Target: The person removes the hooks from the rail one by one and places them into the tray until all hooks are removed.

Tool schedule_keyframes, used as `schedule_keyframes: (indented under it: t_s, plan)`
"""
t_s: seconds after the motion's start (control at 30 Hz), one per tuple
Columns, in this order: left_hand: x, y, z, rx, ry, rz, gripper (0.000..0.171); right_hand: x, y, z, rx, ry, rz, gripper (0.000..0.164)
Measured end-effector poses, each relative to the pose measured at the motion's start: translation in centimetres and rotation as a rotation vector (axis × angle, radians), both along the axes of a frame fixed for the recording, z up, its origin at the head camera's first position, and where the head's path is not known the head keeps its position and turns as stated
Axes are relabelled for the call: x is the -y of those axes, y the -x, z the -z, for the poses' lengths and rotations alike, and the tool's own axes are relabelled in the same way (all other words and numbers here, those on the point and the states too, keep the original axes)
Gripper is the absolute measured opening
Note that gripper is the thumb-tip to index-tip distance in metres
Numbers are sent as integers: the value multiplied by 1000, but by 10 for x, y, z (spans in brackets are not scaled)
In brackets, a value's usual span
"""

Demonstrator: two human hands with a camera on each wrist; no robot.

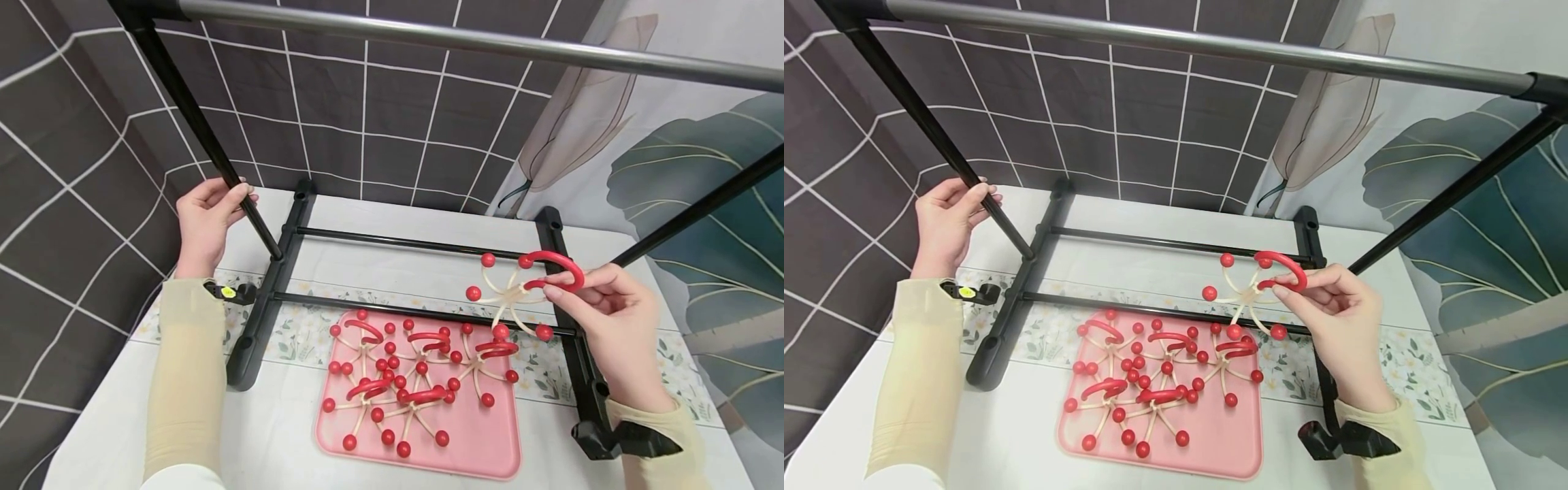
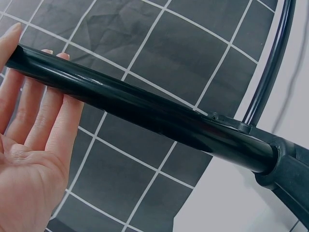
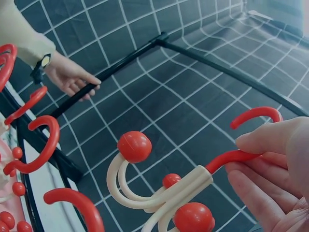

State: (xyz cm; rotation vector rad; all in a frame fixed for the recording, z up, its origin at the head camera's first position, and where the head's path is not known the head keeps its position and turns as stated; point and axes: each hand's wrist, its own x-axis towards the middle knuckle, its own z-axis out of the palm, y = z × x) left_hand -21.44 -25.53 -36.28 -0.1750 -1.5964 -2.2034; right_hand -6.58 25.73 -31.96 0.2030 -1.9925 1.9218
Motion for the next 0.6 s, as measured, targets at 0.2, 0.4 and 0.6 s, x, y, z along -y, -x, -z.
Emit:
schedule_keyframes:
  t_s: [0.2, 0.4, 0.6]
  plan:
    - [-1, -1, -1, 5, 7, -4, 32, -4, -11, -10, -23, 3, 24, 23]
    - [-1, -1, -2, 11, 8, -9, 27, -7, -21, -14, -12, 7, 5, 22]
    - [-1, 0, -1, 10, 0, -11, 29, -14, -27, -11, -82, 76, -154, 24]
